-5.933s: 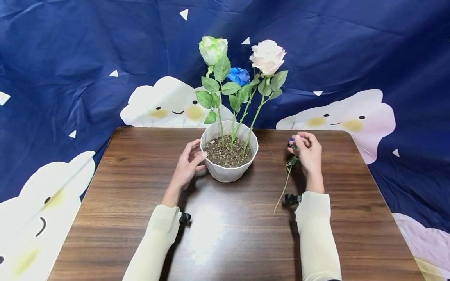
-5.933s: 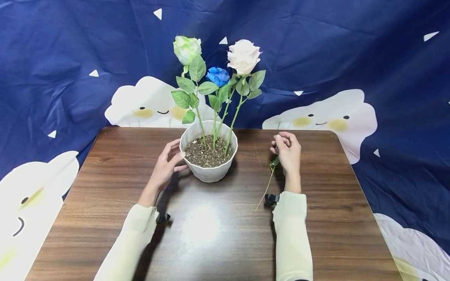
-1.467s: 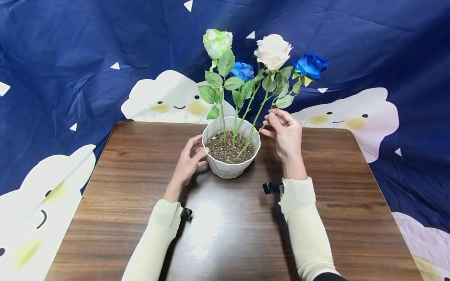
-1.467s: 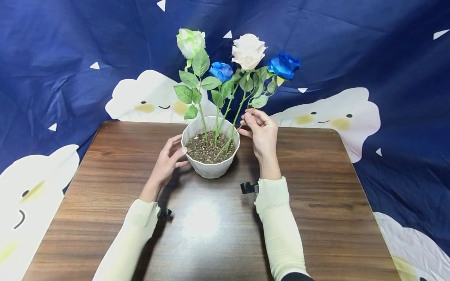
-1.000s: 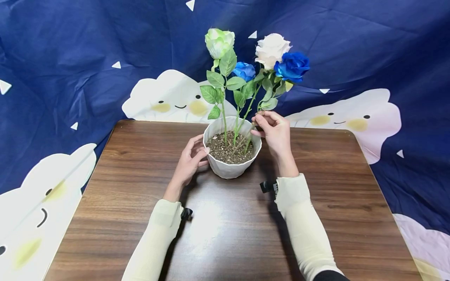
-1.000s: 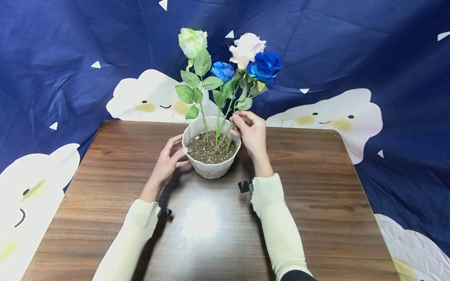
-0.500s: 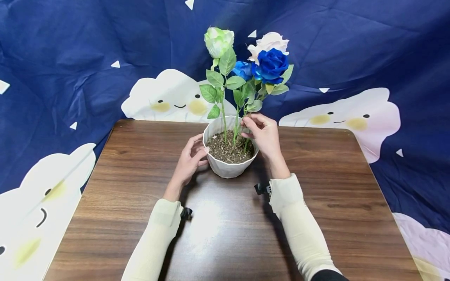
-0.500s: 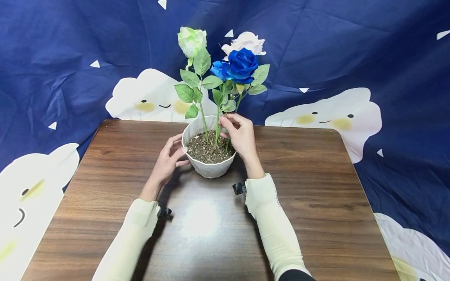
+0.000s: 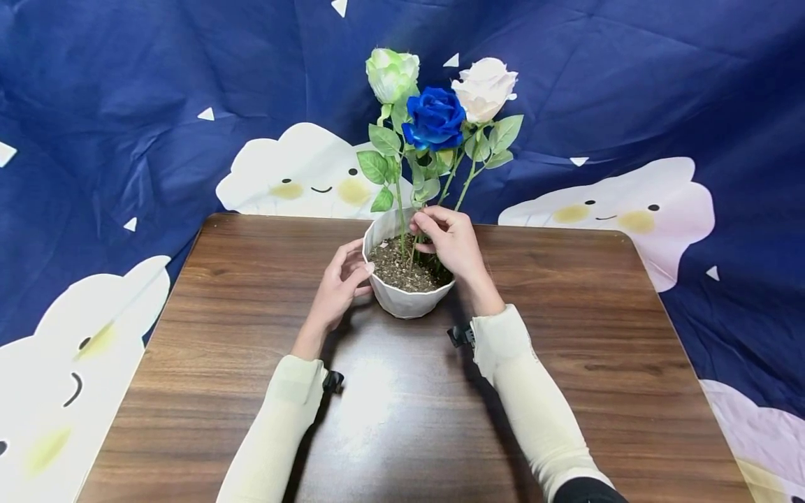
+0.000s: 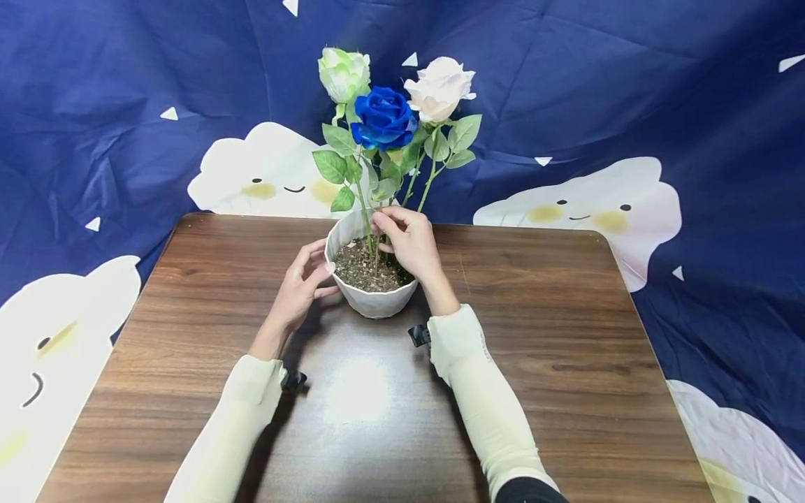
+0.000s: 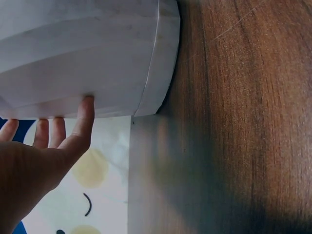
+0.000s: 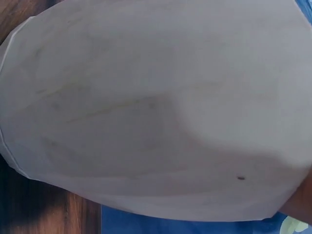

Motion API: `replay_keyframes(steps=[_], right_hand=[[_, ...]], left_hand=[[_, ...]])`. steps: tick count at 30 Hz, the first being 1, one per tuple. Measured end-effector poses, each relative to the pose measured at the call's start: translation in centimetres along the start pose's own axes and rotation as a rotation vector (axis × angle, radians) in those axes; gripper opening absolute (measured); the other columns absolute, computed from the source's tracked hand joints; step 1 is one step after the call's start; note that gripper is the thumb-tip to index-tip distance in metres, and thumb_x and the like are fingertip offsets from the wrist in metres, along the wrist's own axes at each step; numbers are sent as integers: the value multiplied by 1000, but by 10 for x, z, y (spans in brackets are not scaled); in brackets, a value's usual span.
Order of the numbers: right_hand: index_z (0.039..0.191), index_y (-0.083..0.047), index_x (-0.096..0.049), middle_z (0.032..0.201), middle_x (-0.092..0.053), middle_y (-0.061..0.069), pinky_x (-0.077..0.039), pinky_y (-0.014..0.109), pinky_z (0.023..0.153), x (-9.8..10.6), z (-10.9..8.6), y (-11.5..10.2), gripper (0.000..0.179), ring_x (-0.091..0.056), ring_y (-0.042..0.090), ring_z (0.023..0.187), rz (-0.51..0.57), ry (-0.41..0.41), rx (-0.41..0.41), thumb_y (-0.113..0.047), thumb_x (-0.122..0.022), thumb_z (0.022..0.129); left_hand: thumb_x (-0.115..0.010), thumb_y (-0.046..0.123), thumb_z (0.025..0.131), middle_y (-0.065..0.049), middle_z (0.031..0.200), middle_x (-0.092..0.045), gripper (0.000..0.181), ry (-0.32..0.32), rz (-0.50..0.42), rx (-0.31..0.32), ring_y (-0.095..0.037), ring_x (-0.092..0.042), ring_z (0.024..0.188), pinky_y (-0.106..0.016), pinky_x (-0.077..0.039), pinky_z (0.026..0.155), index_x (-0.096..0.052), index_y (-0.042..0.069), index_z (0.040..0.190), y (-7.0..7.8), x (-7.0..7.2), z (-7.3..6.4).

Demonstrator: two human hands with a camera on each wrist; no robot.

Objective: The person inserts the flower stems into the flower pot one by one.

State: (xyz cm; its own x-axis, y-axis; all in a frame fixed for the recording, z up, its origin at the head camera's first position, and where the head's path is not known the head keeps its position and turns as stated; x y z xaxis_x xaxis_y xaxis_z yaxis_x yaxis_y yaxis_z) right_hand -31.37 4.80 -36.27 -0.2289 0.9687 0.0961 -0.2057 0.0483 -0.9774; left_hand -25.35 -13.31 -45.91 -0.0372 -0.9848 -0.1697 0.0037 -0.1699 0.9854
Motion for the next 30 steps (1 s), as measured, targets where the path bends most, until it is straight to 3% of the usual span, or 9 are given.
replay_keyframes(steps=[4, 12, 23, 30], right_hand=[[95, 11, -67, 82, -65, 7, -64, 38, 66, -1, 1, 2, 25, -66, 17, 81, -57, -18, -2, -11, -60, 103], [94, 9, -69, 84, -64, 13, -64, 35, 65, -10, 4, 10, 23, -66, 42, 87, -169, -87, -10, -12, -63, 102], [95, 7, -71, 90, -64, 14, -63, 32, 65, -18, 4, 20, 24, -67, 29, 88, -319, -163, -75, -15, -64, 101], [88, 4, -69, 89, -65, 16, -63, 31, 65, -26, 2, 20, 24, -69, 32, 87, -417, -249, -68, -15, -62, 102]], left_hand=[[-62, 8, 97, -23, 138, -50, 55, -4, -4, 4, -32, -55, 117, -63, -54, 91, -44, 9, 149, 0, -1, 0], [-62, 8, 97, -22, 137, -50, 55, -2, -6, 5, -30, -55, 115, -59, -56, 90, -45, 10, 149, -2, 0, 1], [-62, 8, 97, -22, 138, -50, 55, -3, -1, -1, -29, -56, 114, -58, -57, 89, -44, 10, 149, -3, 2, 0], [-61, 8, 98, -23, 139, -49, 55, -6, 0, 4, -30, -55, 115, -62, -55, 91, -44, 10, 150, -3, 1, 0]])
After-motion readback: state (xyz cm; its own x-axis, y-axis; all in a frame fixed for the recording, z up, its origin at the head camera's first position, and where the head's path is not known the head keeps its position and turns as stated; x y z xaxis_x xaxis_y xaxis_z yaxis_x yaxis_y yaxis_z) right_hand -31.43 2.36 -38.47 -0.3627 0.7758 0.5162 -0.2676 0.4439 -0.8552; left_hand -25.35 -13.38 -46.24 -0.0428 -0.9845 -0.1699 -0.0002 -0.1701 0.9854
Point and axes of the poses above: each hand's wrist, its own z-axis towards the middle knuckle, its own x-axis out of the back of the hand, y = z × x, the point moved 10 cm from there along z, towards the middle knuckle
